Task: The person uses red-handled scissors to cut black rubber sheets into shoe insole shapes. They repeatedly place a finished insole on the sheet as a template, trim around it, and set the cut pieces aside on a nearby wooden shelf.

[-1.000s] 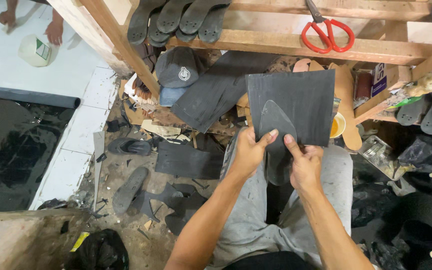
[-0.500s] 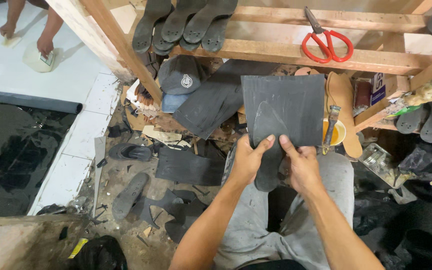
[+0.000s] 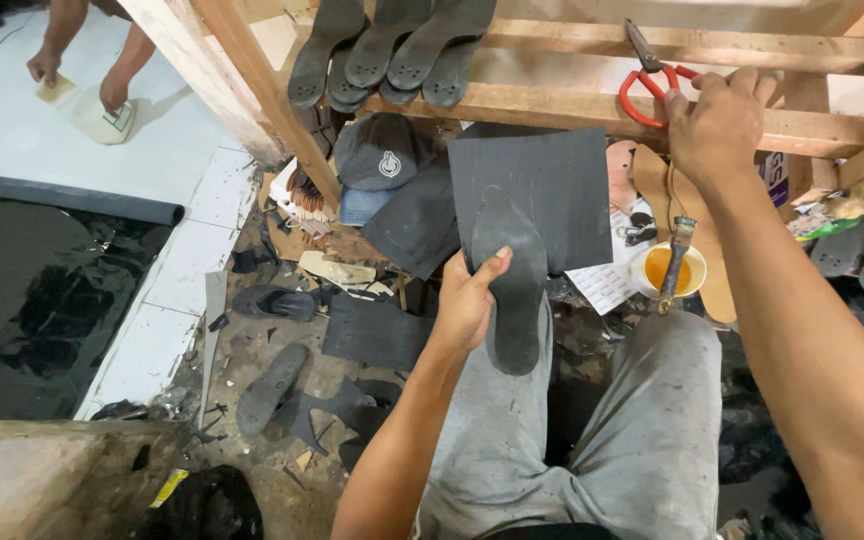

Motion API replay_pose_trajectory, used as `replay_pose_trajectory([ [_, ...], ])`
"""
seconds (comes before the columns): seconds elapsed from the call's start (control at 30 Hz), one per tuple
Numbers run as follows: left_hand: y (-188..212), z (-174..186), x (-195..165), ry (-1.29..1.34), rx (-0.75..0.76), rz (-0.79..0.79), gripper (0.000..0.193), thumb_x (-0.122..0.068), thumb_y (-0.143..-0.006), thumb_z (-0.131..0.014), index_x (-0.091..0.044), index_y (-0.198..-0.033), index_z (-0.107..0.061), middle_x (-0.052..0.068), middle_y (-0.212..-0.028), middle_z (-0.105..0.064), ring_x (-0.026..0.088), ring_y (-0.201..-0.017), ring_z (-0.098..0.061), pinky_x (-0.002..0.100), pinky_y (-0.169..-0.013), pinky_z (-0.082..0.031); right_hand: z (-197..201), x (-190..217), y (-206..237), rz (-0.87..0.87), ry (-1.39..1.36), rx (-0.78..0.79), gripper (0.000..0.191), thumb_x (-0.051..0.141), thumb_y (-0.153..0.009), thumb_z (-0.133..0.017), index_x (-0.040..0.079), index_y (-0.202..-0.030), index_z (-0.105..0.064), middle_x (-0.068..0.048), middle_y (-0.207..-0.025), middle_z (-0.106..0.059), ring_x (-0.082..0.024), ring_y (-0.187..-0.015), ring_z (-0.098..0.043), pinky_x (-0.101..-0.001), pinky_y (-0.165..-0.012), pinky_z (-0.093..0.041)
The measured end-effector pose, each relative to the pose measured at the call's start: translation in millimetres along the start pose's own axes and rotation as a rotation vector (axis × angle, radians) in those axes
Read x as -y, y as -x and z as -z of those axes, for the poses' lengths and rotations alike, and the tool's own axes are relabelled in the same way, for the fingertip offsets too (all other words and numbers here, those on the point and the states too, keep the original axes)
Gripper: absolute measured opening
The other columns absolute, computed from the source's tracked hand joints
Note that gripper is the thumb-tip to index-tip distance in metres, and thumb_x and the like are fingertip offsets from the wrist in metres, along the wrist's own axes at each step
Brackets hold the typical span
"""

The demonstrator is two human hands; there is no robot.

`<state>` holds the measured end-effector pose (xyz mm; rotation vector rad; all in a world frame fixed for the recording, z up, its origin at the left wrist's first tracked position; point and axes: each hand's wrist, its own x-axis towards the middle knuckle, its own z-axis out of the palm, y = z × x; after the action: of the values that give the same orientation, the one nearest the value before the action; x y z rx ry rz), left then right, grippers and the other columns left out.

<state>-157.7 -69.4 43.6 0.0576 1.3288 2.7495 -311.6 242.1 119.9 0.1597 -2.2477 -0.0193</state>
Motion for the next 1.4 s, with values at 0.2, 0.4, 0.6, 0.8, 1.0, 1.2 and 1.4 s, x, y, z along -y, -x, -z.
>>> replay_pose_trajectory([
  [0.2,0.2,-1.9,2.4,-0.038,0.011,-0.021,0.021,-0.006,-0.1,-0.064,0.002,-0.119,-0.065,0.005,-0.111,-0.068,0.012,-0.103,-0.061,0.031,-0.097,-0.048,-35.6,-13.6,-37.4,-0.26,-0.038,0.603,0.054,0.054,-0.089,-0.079,0.002,-0.097,-0.08,-0.023,-0.1,-0.071,-0.041,-0.101,-0.063,-0.0499,-0.081,-0.052],
  [0.4,-5.1,-9.9,5.4,-0.039,0.0,-0.059,0.026,-0.003,-0.097,-0.064,0.001,-0.122,-0.063,0.005,-0.114,-0.068,0.012,-0.105,-0.062,0.032,-0.099,-0.049,0.0,-11.5,-39.1,-0.307,-0.2,0.466,0.036,0.04,-0.094,-0.079,0.005,-0.103,-0.078,-0.019,-0.091,-0.073,-0.035,-0.082,-0.067,-0.0484,-0.075,-0.051],
  [0.6,-15.3,-4.1,1.2,-0.062,-0.044,-0.101,0.029,-0.003,-0.097,-0.065,0.002,-0.125,-0.061,0.006,-0.114,-0.066,0.013,-0.105,-0.06,0.032,-0.098,-0.048,98.5,54.9,68.4,-0.756,-1.545,0.46,0.018,0.015,-0.099,-0.069,0.008,-0.103,-0.053,0.0,-0.074,-0.053,-0.012,-0.061,-0.052,-0.0284,-0.054,-0.041],
  [0.8,-28.1,-11.4,-3.3,-0.058,-0.103,-0.128,0.027,-0.004,-0.095,-0.065,0.002,-0.122,-0.062,0.006,-0.112,-0.066,0.013,-0.104,-0.062,0.032,-0.099,-0.05,158.9,122.7,190.9,-0.965,-1.547,0.73,0.048,0.049,-0.103,-0.041,0.005,-0.086,-0.052,-0.004,-0.063,-0.049,-0.016,-0.053,-0.053,-0.0292,-0.051,-0.045],
  [1.0,-27.4,-27.8,3.7,-0.101,-0.077,-0.187,0.026,-0.001,-0.097,-0.065,0.003,-0.123,-0.062,0.006,-0.111,-0.065,0.013,-0.101,-0.06,0.031,-0.095,-0.05,163.8,142.8,235.8,-0.821,-1.3,0.885,0.046,0.053,-0.097,-0.047,0.008,-0.09,-0.055,-0.004,-0.062,-0.053,-0.014,-0.053,-0.056,-0.0292,-0.05,-0.045],
  [1.2,-21.6,-39.6,12.3,-0.084,-0.073,-0.198,0.028,0.0,-0.096,-0.062,0.001,-0.124,-0.061,0.005,-0.113,-0.065,0.011,-0.104,-0.061,0.03,-0.096,-0.051,155.9,145.5,231.5,-0.882,-1.251,0.863,0.048,0.054,-0.095,-0.053,0.007,-0.083,-0.054,-0.002,-0.06,-0.052,-0.014,-0.049,-0.055,-0.0296,-0.046,-0.044],
  [1.4,-19.2,-40.9,12.9,-0.126,-0.102,-0.173,0.028,-0.001,-0.098,-0.062,0.001,-0.126,-0.06,0.005,-0.114,-0.066,0.011,-0.103,-0.061,0.031,-0.096,-0.051,159.2,151.2,218.2,-0.86,-1.104,0.868,0.047,0.054,-0.094,-0.056,0.009,-0.081,-0.056,-0.001,-0.053,-0.048,-0.013,-0.043,-0.051,-0.0301,-0.043,-0.04],
])
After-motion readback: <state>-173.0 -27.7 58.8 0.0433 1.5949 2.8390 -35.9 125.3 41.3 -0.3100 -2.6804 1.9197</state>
